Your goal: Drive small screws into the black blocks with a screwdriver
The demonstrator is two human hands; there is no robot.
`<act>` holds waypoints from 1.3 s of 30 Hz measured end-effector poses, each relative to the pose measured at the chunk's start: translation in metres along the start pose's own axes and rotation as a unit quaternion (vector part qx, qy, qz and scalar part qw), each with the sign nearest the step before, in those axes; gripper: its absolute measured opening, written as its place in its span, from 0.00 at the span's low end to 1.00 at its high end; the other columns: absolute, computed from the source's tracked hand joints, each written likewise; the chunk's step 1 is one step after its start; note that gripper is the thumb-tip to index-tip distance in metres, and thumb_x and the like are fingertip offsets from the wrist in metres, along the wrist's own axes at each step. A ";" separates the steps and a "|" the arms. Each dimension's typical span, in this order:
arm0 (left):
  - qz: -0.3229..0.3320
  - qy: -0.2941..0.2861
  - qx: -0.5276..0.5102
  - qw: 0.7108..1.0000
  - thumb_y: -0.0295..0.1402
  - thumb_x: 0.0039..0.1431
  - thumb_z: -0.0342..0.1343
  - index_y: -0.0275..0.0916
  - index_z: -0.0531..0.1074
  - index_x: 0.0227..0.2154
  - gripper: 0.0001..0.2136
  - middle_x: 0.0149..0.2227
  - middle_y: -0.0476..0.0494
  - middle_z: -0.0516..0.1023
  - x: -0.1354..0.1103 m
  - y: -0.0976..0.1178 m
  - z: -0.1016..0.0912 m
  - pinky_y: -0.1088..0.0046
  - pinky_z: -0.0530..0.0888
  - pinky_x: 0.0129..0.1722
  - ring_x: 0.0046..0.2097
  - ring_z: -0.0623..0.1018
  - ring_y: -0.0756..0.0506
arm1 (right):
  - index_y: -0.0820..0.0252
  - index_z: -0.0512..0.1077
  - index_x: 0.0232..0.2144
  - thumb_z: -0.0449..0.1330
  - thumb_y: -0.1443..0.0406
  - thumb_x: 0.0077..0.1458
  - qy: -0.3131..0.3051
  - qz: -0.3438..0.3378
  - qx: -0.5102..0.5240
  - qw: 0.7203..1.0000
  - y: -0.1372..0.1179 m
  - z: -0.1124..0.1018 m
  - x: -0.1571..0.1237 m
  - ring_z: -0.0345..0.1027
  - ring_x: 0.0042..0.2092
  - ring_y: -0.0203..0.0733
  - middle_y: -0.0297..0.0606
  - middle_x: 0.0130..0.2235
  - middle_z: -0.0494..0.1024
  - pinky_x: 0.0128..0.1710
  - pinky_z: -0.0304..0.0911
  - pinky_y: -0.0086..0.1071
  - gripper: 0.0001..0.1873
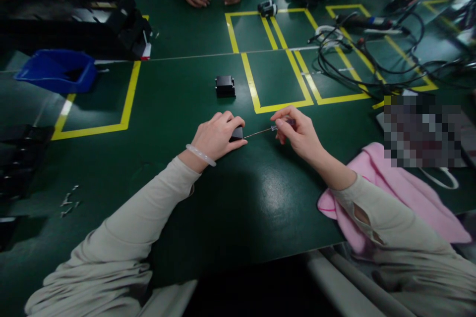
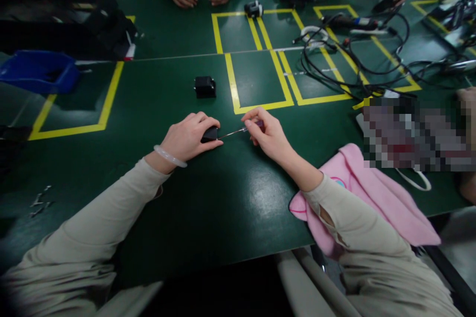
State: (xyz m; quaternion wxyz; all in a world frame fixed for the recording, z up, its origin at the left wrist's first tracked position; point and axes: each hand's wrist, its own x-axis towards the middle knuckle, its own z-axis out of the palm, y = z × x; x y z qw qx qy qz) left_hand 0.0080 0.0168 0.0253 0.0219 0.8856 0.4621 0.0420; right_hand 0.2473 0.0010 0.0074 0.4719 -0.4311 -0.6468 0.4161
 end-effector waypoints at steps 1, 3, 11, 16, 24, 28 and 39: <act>0.000 -0.001 0.000 1.000 0.47 0.62 0.59 0.43 0.70 0.49 0.18 0.47 0.42 0.72 0.000 0.000 0.000 0.70 0.70 0.32 0.48 0.73 0.41 | 0.58 0.71 0.35 0.60 0.54 0.63 0.000 0.003 -0.001 1.000 0.000 0.000 0.000 0.61 0.19 0.29 0.25 0.20 0.67 0.19 0.57 0.26 0.13; -0.001 0.000 0.001 1.000 0.47 0.62 0.59 0.43 0.70 0.49 0.18 0.47 0.43 0.72 0.000 0.000 0.000 0.70 0.70 0.32 0.48 0.73 0.41 | 0.59 0.71 0.32 0.59 0.54 0.64 -0.003 0.010 -0.008 1.000 -0.001 0.000 0.000 0.59 0.18 0.28 0.25 0.18 0.66 0.18 0.54 0.26 0.15; -0.003 -0.001 0.003 1.000 0.47 0.61 0.60 0.43 0.70 0.49 0.18 0.47 0.43 0.72 0.000 0.001 -0.001 0.70 0.69 0.32 0.48 0.73 0.41 | 0.58 0.70 0.39 0.61 0.56 0.62 -0.003 -0.003 0.008 1.000 0.002 0.000 0.000 0.63 0.20 0.28 0.25 0.23 0.69 0.20 0.59 0.26 0.12; -0.007 -0.004 0.007 1.000 0.47 0.61 0.60 0.44 0.70 0.49 0.18 0.47 0.44 0.72 0.000 0.001 -0.001 0.70 0.69 0.32 0.48 0.73 0.41 | 0.59 0.70 0.34 0.59 0.55 0.64 -0.009 0.002 -0.017 1.000 0.001 -0.001 0.000 0.60 0.18 0.28 0.25 0.21 0.67 0.18 0.55 0.26 0.13; -0.005 -0.001 0.003 1.000 0.47 0.62 0.59 0.44 0.70 0.49 0.18 0.47 0.43 0.72 0.001 0.000 0.000 0.70 0.69 0.33 0.48 0.73 0.41 | 0.57 0.69 0.38 0.60 0.56 0.63 -0.013 -0.008 -0.004 1.000 0.001 -0.001 0.000 0.62 0.20 0.29 0.25 0.23 0.67 0.20 0.58 0.27 0.11; -0.006 -0.003 0.003 1.000 0.48 0.62 0.59 0.44 0.70 0.49 0.18 0.47 0.43 0.73 0.000 0.001 -0.001 0.70 0.69 0.33 0.48 0.73 0.41 | 0.57 0.68 0.37 0.59 0.55 0.64 -0.010 -0.006 -0.016 1.000 0.001 0.000 0.000 0.61 0.18 0.29 0.24 0.20 0.66 0.19 0.56 0.28 0.12; -0.011 -0.009 -0.002 1.000 0.47 0.62 0.59 0.44 0.70 0.49 0.18 0.48 0.42 0.72 0.000 0.001 -0.002 0.71 0.69 0.33 0.49 0.73 0.41 | 0.54 0.66 0.39 0.59 0.54 0.64 -0.016 -0.010 -0.045 0.999 -0.005 -0.001 -0.002 0.61 0.20 0.32 0.24 0.21 0.65 0.22 0.57 0.31 0.11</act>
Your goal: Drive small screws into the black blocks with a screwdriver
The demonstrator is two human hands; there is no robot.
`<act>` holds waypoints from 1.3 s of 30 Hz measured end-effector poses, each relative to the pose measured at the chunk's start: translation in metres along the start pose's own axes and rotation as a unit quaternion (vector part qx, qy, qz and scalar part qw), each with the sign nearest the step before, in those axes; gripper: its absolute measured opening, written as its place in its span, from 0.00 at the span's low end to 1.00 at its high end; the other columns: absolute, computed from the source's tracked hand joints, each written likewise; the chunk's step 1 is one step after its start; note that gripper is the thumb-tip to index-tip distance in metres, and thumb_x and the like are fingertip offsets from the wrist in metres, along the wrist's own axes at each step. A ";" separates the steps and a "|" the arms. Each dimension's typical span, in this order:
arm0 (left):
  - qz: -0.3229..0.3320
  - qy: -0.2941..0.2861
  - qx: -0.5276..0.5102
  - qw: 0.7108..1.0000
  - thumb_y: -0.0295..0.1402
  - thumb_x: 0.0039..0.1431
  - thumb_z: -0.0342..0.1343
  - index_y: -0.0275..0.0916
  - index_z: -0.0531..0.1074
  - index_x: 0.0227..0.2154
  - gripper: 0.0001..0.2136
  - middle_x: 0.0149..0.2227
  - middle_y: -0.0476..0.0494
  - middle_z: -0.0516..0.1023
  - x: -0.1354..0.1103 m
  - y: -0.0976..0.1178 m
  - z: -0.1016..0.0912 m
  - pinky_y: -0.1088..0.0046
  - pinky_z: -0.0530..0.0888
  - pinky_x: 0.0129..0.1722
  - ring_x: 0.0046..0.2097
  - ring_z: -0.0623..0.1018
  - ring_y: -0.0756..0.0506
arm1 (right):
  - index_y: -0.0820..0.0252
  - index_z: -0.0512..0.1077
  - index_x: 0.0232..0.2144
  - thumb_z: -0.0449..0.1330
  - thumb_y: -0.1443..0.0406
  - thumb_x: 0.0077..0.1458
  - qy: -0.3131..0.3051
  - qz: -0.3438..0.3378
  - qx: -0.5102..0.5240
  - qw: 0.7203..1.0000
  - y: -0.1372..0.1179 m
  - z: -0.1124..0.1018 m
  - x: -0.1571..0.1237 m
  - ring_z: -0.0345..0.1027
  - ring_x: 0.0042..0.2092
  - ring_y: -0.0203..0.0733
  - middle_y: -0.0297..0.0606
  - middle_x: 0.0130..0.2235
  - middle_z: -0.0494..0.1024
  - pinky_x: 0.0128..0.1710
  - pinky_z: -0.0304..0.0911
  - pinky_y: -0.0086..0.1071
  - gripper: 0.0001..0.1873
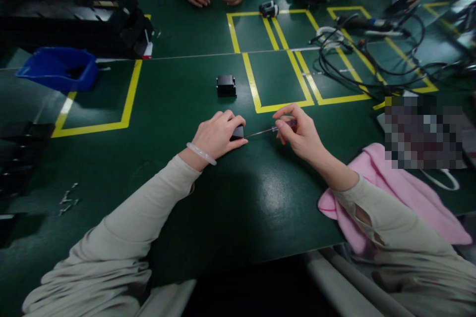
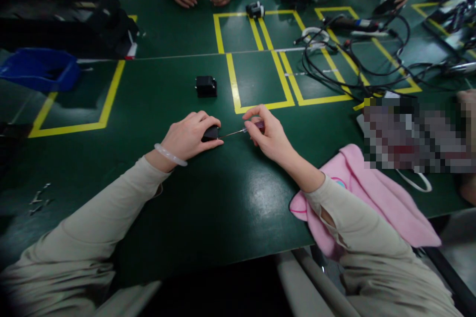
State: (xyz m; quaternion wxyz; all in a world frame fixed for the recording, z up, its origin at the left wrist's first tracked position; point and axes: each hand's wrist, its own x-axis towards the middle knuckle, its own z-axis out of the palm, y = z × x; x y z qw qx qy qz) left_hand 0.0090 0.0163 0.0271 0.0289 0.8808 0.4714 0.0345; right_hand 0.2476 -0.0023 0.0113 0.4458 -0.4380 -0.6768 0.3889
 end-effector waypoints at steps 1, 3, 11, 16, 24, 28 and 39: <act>-0.002 -0.002 0.000 1.000 0.47 0.62 0.59 0.44 0.70 0.49 0.18 0.48 0.42 0.72 0.000 0.000 0.000 0.71 0.69 0.33 0.49 0.73 0.41 | 0.54 0.66 0.41 0.59 0.55 0.64 0.001 -0.010 -0.004 1.000 0.000 0.000 0.000 0.62 0.22 0.33 0.25 0.22 0.66 0.24 0.58 0.31 0.11; -0.002 -0.003 0.000 1.000 0.47 0.62 0.59 0.44 0.70 0.49 0.18 0.48 0.42 0.72 0.000 0.001 -0.001 0.70 0.70 0.33 0.49 0.72 0.41 | 0.54 0.66 0.42 0.60 0.55 0.63 0.002 -0.021 -0.010 1.000 0.000 -0.001 -0.001 0.64 0.24 0.33 0.26 0.25 0.66 0.26 0.60 0.31 0.11; 0.001 0.005 0.003 1.000 0.48 0.62 0.59 0.44 0.70 0.49 0.18 0.47 0.43 0.72 0.000 0.000 0.000 0.70 0.69 0.33 0.48 0.73 0.41 | 0.55 0.67 0.38 0.59 0.55 0.65 -0.001 -0.006 -0.001 1.000 0.004 -0.001 -0.001 0.61 0.20 0.31 0.24 0.22 0.65 0.23 0.57 0.30 0.11; 0.005 0.007 0.006 1.000 0.48 0.62 0.59 0.44 0.70 0.49 0.18 0.47 0.43 0.72 0.000 0.000 0.001 0.70 0.69 0.32 0.48 0.73 0.41 | 0.55 0.67 0.39 0.60 0.54 0.63 -0.002 -0.010 0.009 1.000 0.001 0.000 0.000 0.62 0.21 0.31 0.25 0.24 0.67 0.24 0.59 0.30 0.12; 0.004 0.003 0.003 1.000 0.47 0.62 0.59 0.44 0.70 0.49 0.18 0.48 0.42 0.72 0.000 0.000 0.001 0.70 0.69 0.33 0.48 0.73 0.41 | 0.54 0.67 0.41 0.61 0.53 0.63 0.011 -0.012 0.006 1.000 0.002 0.000 0.000 0.62 0.21 0.31 0.25 0.25 0.67 0.24 0.58 0.30 0.13; 0.004 0.003 0.003 1.000 0.48 0.62 0.58 0.44 0.70 0.49 0.18 0.48 0.42 0.72 0.000 -0.001 0.001 0.70 0.70 0.33 0.49 0.73 0.41 | 0.54 0.67 0.37 0.60 0.51 0.63 0.008 -0.002 0.006 1.000 0.002 0.001 0.000 0.62 0.21 0.31 0.25 0.23 0.66 0.23 0.58 0.30 0.14; 0.002 0.001 0.007 1.000 0.47 0.62 0.58 0.44 0.70 0.49 0.18 0.48 0.42 0.72 0.000 0.000 0.001 0.70 0.70 0.34 0.49 0.73 0.41 | 0.54 0.67 0.38 0.60 0.52 0.63 0.007 0.001 0.008 1.000 0.002 0.001 0.000 0.62 0.21 0.31 0.26 0.24 0.67 0.23 0.58 0.30 0.13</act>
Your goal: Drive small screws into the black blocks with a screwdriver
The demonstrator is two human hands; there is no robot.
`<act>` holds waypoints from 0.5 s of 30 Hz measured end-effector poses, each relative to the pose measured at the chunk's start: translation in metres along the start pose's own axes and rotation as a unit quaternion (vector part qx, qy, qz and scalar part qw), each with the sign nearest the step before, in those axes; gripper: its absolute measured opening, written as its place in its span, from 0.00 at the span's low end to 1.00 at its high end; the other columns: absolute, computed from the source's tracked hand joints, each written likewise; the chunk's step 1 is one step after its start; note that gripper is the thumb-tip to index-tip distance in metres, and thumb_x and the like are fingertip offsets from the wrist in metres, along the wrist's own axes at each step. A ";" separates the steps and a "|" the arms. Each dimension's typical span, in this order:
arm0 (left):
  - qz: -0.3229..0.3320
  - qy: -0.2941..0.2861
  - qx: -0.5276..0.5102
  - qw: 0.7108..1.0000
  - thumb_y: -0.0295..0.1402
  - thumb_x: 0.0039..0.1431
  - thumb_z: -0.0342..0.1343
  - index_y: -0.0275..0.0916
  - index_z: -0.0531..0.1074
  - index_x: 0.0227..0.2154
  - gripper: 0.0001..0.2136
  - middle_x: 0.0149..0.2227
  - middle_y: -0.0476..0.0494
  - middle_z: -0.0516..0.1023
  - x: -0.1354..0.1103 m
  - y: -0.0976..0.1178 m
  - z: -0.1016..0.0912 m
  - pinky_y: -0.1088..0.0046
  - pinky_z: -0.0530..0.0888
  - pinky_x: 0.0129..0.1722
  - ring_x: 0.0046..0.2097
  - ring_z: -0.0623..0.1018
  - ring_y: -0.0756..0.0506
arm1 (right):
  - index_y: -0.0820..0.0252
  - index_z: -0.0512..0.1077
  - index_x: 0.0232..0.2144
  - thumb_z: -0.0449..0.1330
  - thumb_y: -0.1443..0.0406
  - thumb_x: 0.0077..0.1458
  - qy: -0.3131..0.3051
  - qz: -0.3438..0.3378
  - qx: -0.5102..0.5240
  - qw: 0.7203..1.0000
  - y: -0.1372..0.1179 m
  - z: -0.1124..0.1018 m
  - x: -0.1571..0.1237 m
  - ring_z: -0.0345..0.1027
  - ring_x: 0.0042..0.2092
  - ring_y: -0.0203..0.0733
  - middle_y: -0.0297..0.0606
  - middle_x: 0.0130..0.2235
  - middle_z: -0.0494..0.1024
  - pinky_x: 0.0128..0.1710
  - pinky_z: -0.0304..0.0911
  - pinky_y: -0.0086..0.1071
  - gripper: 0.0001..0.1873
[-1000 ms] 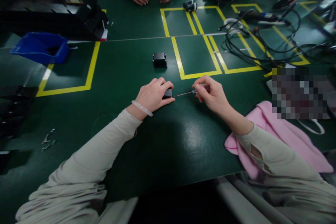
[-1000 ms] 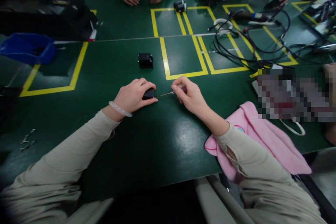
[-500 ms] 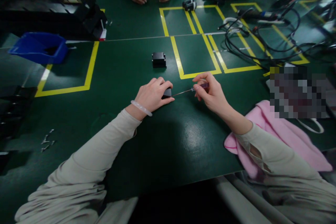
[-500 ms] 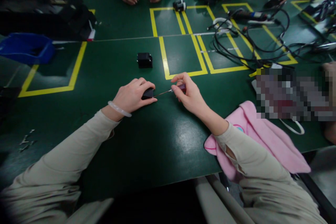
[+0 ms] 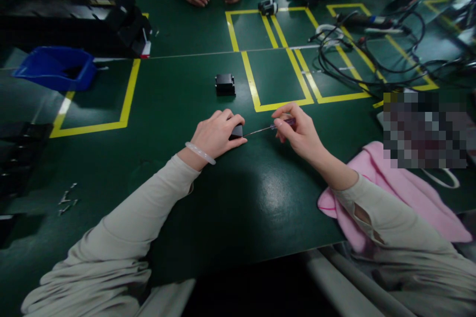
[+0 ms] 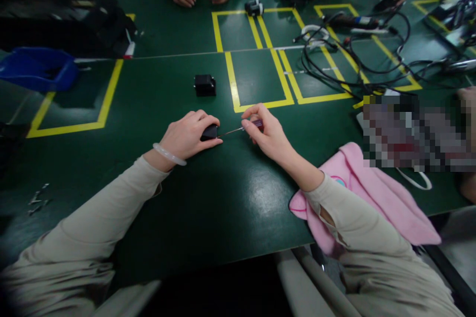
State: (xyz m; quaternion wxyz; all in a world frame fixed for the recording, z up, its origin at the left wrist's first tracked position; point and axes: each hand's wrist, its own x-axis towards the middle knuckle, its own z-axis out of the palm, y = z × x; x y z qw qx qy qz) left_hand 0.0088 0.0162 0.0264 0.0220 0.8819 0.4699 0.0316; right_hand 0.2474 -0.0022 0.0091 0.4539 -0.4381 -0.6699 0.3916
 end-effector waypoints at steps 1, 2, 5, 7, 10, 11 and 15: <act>0.000 -0.002 -0.001 1.000 0.47 0.62 0.58 0.44 0.70 0.49 0.18 0.48 0.42 0.72 0.000 0.000 0.000 0.70 0.70 0.34 0.49 0.73 0.41 | 0.54 0.67 0.37 0.60 0.52 0.63 -0.002 0.007 -0.004 1.000 0.000 0.000 0.000 0.61 0.20 0.31 0.25 0.22 0.66 0.21 0.57 0.30 0.13; 0.000 -0.002 -0.002 1.000 0.47 0.63 0.58 0.44 0.70 0.49 0.17 0.48 0.42 0.72 0.000 0.000 0.000 0.70 0.70 0.34 0.49 0.73 0.41 | 0.54 0.67 0.35 0.59 0.52 0.63 -0.005 0.013 -0.009 1.000 0.001 0.000 0.000 0.60 0.19 0.31 0.25 0.21 0.66 0.20 0.55 0.29 0.14; 0.000 0.003 -0.004 1.000 0.47 0.62 0.58 0.44 0.70 0.49 0.17 0.48 0.43 0.72 0.000 0.000 0.000 0.70 0.70 0.33 0.49 0.73 0.41 | 0.54 0.67 0.37 0.59 0.52 0.64 -0.010 0.011 -0.001 1.000 0.001 0.000 0.000 0.60 0.19 0.32 0.24 0.20 0.65 0.20 0.55 0.30 0.13; -0.001 0.004 -0.004 1.000 0.47 0.62 0.59 0.44 0.70 0.49 0.18 0.48 0.43 0.72 0.000 -0.001 0.001 0.70 0.69 0.33 0.49 0.73 0.41 | 0.53 0.66 0.40 0.60 0.53 0.63 -0.010 -0.001 0.015 1.000 0.000 0.000 0.000 0.62 0.20 0.32 0.24 0.22 0.66 0.22 0.57 0.30 0.12; 0.001 0.006 -0.003 1.000 0.47 0.62 0.59 0.44 0.70 0.49 0.17 0.48 0.43 0.73 0.000 -0.001 0.001 0.70 0.69 0.32 0.48 0.73 0.41 | 0.54 0.66 0.40 0.60 0.54 0.63 -0.008 -0.002 0.023 1.000 -0.001 0.000 0.001 0.63 0.21 0.32 0.24 0.22 0.66 0.23 0.59 0.31 0.12; 0.002 0.007 -0.004 1.000 0.47 0.62 0.58 0.44 0.70 0.49 0.17 0.48 0.42 0.73 0.000 -0.001 0.001 0.70 0.69 0.32 0.48 0.73 0.41 | 0.54 0.66 0.38 0.60 0.54 0.63 -0.008 0.002 0.020 1.000 -0.001 0.000 0.001 0.62 0.20 0.32 0.24 0.22 0.66 0.22 0.58 0.31 0.12; 0.002 0.003 -0.008 1.000 0.47 0.62 0.59 0.44 0.70 0.49 0.18 0.48 0.42 0.73 0.000 0.000 0.000 0.70 0.70 0.33 0.48 0.73 0.41 | 0.54 0.66 0.37 0.59 0.55 0.64 -0.010 0.008 0.014 1.000 0.000 0.000 0.001 0.60 0.19 0.32 0.24 0.20 0.65 0.21 0.56 0.30 0.10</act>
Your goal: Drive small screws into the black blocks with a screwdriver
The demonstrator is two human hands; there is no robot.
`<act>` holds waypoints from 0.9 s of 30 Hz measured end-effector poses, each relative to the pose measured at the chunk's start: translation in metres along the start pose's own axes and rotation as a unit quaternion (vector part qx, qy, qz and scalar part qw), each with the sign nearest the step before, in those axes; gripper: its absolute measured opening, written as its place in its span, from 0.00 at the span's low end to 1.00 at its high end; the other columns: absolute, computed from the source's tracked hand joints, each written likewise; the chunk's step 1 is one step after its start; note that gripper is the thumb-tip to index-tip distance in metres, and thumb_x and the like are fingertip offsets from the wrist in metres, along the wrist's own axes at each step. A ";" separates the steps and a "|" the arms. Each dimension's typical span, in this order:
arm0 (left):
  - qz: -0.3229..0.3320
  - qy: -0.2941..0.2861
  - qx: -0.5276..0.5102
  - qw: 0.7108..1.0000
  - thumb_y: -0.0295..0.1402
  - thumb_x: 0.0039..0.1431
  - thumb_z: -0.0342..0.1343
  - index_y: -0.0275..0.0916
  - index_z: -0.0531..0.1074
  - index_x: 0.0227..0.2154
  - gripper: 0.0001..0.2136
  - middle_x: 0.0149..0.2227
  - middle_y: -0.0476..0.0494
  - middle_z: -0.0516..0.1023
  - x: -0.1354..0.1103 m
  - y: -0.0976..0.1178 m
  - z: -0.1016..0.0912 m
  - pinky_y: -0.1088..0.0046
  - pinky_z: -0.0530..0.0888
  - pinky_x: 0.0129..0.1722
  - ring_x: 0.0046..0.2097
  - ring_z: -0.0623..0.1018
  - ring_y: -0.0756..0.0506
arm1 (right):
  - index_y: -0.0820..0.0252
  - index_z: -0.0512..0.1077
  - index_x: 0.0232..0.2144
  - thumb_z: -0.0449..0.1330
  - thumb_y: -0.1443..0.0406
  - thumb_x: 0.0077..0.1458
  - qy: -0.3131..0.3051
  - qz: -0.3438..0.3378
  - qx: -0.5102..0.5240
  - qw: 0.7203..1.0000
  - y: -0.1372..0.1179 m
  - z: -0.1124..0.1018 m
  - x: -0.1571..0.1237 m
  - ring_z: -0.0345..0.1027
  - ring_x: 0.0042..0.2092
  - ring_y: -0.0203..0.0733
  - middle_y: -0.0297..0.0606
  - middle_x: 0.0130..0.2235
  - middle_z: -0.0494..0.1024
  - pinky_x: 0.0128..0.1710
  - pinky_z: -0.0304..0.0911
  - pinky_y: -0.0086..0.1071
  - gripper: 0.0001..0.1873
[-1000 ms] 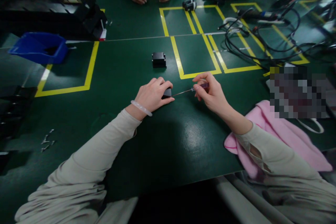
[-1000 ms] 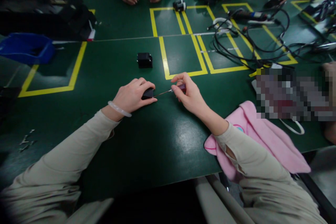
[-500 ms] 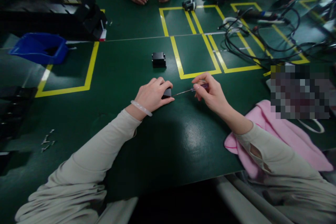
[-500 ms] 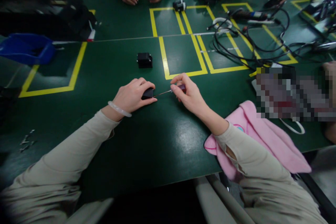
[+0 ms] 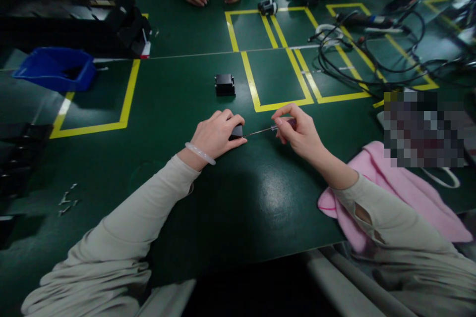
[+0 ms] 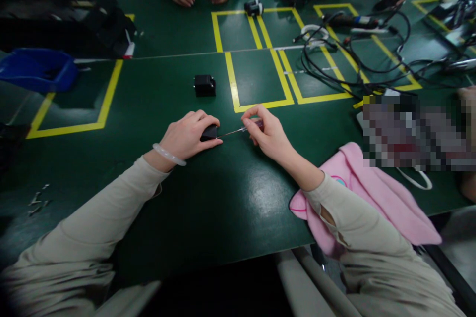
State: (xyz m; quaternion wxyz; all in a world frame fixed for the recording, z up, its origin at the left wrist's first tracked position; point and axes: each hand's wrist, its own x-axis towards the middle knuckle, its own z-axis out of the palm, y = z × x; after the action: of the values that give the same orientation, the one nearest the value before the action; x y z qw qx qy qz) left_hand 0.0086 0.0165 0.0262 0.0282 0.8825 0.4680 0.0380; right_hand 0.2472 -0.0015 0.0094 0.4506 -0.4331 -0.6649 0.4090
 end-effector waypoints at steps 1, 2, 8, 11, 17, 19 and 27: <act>-0.001 -0.001 0.000 1.000 0.47 0.62 0.59 0.44 0.70 0.49 0.18 0.48 0.42 0.73 0.000 0.000 0.000 0.70 0.70 0.33 0.48 0.73 0.41 | 0.54 0.66 0.39 0.59 0.57 0.64 0.000 -0.007 0.004 1.000 0.000 0.000 0.000 0.61 0.20 0.32 0.24 0.21 0.65 0.22 0.57 0.31 0.09; -0.002 -0.001 0.000 1.000 0.47 0.62 0.59 0.44 0.70 0.49 0.18 0.48 0.42 0.73 0.000 0.000 0.000 0.70 0.70 0.33 0.49 0.73 0.41 | 0.54 0.66 0.41 0.60 0.58 0.64 0.000 -0.014 0.010 1.000 0.000 0.000 0.000 0.62 0.21 0.32 0.24 0.22 0.65 0.23 0.58 0.31 0.09; -0.002 -0.003 -0.001 1.000 0.48 0.62 0.58 0.43 0.70 0.49 0.18 0.48 0.42 0.72 0.000 0.000 -0.001 0.70 0.70 0.34 0.49 0.73 0.41 | 0.55 0.66 0.38 0.59 0.56 0.64 0.000 0.005 0.004 1.000 0.001 0.000 -0.001 0.60 0.19 0.31 0.24 0.21 0.65 0.21 0.55 0.30 0.10; -0.001 0.000 0.004 1.000 0.48 0.62 0.59 0.43 0.70 0.49 0.18 0.48 0.43 0.72 0.000 0.000 0.000 0.70 0.69 0.33 0.49 0.73 0.41 | 0.55 0.66 0.40 0.59 0.56 0.64 0.004 -0.017 -0.001 1.000 0.001 0.000 -0.001 0.61 0.20 0.31 0.24 0.22 0.66 0.22 0.57 0.29 0.10; 0.001 0.006 0.009 1.000 0.48 0.61 0.59 0.44 0.70 0.49 0.18 0.47 0.43 0.73 0.000 0.000 0.001 0.70 0.69 0.32 0.48 0.73 0.41 | 0.55 0.67 0.37 0.60 0.55 0.64 0.004 -0.014 -0.003 1.000 0.002 0.000 0.001 0.61 0.19 0.31 0.24 0.21 0.65 0.21 0.57 0.29 0.11; 0.003 0.008 0.008 1.000 0.48 0.62 0.59 0.44 0.70 0.49 0.18 0.47 0.43 0.73 0.000 -0.001 0.002 0.70 0.69 0.32 0.48 0.73 0.41 | 0.56 0.67 0.34 0.59 0.55 0.64 -0.001 -0.004 -0.008 1.000 0.003 0.000 0.001 0.59 0.17 0.30 0.23 0.18 0.64 0.19 0.54 0.28 0.12; 0.003 0.010 0.007 1.000 0.47 0.61 0.60 0.43 0.70 0.48 0.18 0.47 0.43 0.73 0.000 -0.001 0.001 0.71 0.68 0.31 0.48 0.73 0.41 | 0.57 0.68 0.38 0.61 0.56 0.63 0.005 -0.017 0.021 1.000 0.004 0.000 0.002 0.62 0.19 0.30 0.23 0.21 0.66 0.21 0.57 0.28 0.11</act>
State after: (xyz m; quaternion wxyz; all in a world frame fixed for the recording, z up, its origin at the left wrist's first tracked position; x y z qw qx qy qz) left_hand 0.0084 0.0172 0.0253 0.0170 0.8836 0.4658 0.0437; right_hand 0.2479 0.0012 0.0066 0.4702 -0.4142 -0.6612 0.4125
